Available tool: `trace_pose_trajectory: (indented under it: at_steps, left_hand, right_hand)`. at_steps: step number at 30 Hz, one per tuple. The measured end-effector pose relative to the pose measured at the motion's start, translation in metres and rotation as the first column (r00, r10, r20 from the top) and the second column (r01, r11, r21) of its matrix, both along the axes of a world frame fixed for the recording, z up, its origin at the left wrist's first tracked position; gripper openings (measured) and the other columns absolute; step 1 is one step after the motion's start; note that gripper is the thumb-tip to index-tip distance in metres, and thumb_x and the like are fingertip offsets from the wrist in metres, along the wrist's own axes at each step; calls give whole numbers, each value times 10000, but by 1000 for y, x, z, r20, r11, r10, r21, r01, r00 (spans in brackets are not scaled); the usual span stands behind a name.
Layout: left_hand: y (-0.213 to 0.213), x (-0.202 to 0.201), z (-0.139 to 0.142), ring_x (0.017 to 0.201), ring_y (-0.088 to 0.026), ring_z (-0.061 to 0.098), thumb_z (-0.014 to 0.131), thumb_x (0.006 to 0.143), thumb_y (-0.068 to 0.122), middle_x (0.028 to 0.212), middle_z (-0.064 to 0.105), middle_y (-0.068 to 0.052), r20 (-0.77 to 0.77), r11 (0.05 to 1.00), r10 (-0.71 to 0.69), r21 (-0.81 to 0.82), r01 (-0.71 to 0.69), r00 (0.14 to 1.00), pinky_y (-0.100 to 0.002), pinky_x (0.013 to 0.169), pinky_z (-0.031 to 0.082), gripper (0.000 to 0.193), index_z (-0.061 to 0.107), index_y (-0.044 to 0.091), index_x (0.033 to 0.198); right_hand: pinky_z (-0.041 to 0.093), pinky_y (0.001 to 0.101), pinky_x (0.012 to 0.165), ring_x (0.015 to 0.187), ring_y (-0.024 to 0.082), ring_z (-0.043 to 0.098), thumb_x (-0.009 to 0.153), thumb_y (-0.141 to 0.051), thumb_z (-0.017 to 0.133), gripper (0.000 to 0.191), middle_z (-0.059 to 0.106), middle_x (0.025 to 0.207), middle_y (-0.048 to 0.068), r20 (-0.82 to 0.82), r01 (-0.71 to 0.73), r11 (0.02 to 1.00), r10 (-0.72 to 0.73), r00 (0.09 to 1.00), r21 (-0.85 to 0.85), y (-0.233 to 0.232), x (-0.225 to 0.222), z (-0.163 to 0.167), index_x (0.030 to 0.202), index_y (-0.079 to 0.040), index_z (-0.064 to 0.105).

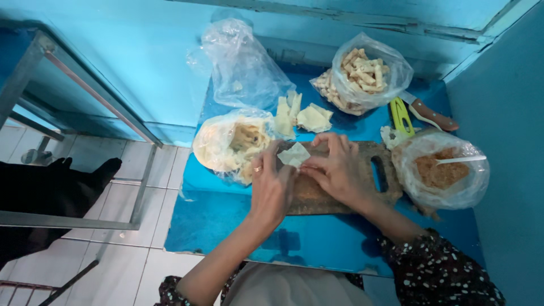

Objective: The person sits at a low table and folds small flat dough pieces by hand on a wooden cutting board, pressing each folded piece and setting it aside, taking new dough pieces from a plastic bag one at a time. A bowl of brown filling with a spoon sits beside the board.

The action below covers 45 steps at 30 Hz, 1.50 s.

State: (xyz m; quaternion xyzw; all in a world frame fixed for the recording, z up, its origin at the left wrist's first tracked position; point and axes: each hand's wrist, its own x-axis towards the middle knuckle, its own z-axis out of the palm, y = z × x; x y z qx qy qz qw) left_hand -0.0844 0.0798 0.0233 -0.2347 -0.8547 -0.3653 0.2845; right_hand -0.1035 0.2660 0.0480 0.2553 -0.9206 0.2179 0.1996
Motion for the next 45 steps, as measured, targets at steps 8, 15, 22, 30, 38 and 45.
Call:
trace_pose_trajectory:
  at_steps: [8,15,22,30,38,45]
  left_hand:
    - [4,-7,-4,1192,-375,513,669,804,41,1469,495,-158,65,980,67,-191,-53,996,-478,1041,423,120,678,-20,907]
    - [1,-4,1,1307,-451,468,650,844,-19,1489,437,-224,28,993,119,19,-120,992,-485,1081,401,455,692,10,1297]
    - [1,-1,-1,1253,-421,479,662,844,-30,1534,417,-238,-59,986,164,31,-163,985,-462,1041,425,404,707,42,1239]
    - [1,-5,-14,1228,-353,503,666,826,29,1572,425,-180,-127,973,137,-167,-157,982,-450,1045,462,292,702,-16,1112]
    - [-1,-10,-17,1203,-357,500,659,837,23,1554,435,-183,-154,963,183,-172,-208,971,-431,1037,452,316,712,5,1148]
    - [-2,-8,-14,1207,-375,503,657,841,21,1546,429,-204,-182,956,218,-156,-247,959,-462,1053,439,335,708,11,1172]
  right_hand:
    - [452,431,841,989,247,537,744,-258,803,322,453,1210,57,289,94,957,-11,957,-276,-6,-9,-9,1055,-225,726]
    - [351,499,889,1105,313,510,844,-214,757,117,528,1187,90,-50,32,999,-32,998,3,-13,-6,-14,935,-169,699]
    - [330,519,914,1123,325,494,853,-188,706,120,517,1170,108,-135,115,989,-103,986,89,-29,-18,-14,935,-116,658]
    - [314,510,855,1086,325,468,842,-301,771,226,491,1113,110,-28,186,979,-185,982,85,-29,-25,-10,843,-129,624]
    - [376,508,827,1118,294,530,875,-372,818,251,557,1108,69,45,254,967,-252,967,-35,-13,-41,-3,817,-155,705]
    - [427,472,883,1154,280,560,803,-198,780,148,614,1226,43,-68,-197,971,207,976,133,1,-26,6,944,-165,746]
